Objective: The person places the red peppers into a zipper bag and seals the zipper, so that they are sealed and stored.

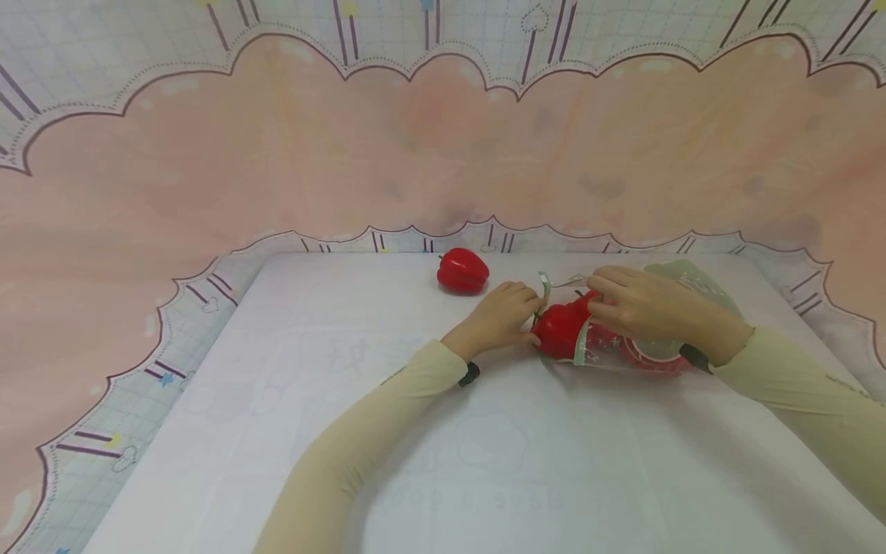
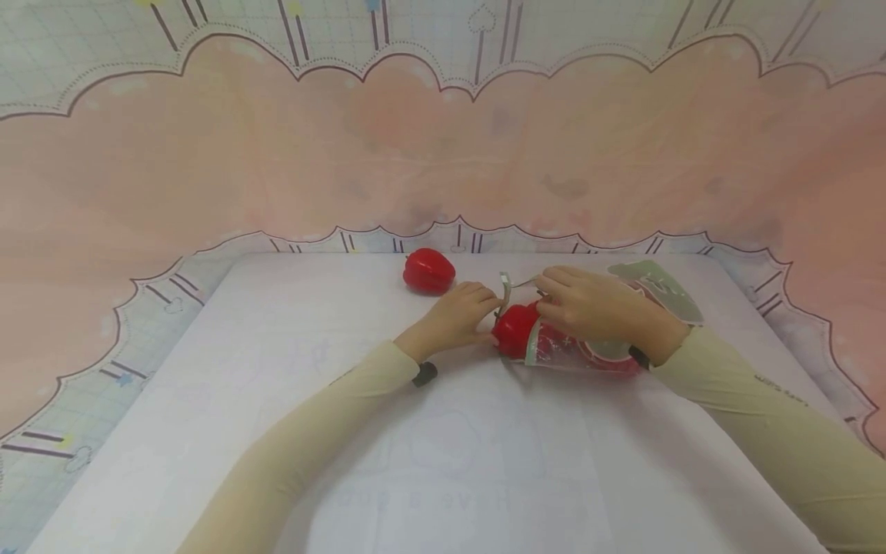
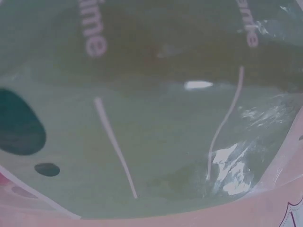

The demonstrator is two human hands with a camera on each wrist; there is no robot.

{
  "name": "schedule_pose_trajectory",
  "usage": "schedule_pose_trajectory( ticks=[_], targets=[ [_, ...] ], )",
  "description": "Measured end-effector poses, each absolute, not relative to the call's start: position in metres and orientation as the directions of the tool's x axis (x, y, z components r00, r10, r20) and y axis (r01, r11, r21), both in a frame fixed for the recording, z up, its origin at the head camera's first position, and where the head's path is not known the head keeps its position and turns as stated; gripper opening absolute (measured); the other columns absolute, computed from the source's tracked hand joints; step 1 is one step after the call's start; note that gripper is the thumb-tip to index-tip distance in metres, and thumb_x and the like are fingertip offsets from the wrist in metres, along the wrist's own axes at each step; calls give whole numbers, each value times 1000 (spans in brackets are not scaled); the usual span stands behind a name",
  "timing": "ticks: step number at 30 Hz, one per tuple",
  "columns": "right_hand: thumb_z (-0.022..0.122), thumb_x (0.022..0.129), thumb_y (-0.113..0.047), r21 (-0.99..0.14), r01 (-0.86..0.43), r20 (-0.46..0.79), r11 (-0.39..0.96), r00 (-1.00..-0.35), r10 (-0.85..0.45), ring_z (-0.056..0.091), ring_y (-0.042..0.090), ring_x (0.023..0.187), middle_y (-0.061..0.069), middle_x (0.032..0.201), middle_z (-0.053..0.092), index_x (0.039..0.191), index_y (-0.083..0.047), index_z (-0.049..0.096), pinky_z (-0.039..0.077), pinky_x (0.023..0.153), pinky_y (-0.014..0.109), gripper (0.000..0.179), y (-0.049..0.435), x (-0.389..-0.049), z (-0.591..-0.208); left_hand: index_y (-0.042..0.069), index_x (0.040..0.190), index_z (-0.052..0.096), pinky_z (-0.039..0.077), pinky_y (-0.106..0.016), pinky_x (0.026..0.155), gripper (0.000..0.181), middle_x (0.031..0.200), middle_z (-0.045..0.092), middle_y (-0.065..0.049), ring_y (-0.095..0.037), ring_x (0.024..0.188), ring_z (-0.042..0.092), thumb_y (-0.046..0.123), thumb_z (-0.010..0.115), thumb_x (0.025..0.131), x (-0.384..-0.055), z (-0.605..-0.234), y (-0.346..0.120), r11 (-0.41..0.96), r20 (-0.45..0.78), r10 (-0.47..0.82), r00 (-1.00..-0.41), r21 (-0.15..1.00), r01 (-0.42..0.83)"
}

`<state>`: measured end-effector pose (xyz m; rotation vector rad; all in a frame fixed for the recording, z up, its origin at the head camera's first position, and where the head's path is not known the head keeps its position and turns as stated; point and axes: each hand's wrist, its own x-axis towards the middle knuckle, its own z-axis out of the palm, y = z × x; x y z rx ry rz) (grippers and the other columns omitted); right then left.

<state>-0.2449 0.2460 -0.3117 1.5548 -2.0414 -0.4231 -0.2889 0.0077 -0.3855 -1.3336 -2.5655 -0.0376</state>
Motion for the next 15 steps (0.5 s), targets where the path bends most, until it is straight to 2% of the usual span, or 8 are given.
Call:
schedule_pose_trajectory(
  ticks=[7, 15],
  targets=[
    [92, 51, -12, 550, -787, 240, 281, -173, -955, 61, 28, 89, 13, 93, 63, 85, -6, 60, 58, 72, 37, 47, 245, -246, -313, 13, 115, 65, 41, -27, 103, 43, 104, 67, 2, -13, 103, 57, 39, 71, 81, -287, -383, 10, 548, 203, 827, -524, -89, 832],
    [91, 51, -12, 547, -789, 245, 279, -168, -955, 61, 28, 88, 14, 93, 62, 86, -5, 60, 58, 72, 38, 48, 245, -246, -314, 13, 120, 63, 38, -25, 108, 45, 112, 66, 2, -12, 110, 56, 36, 70, 83, -288, -383, 14, 501, 198, 852, -485, -34, 865]
  ],
)
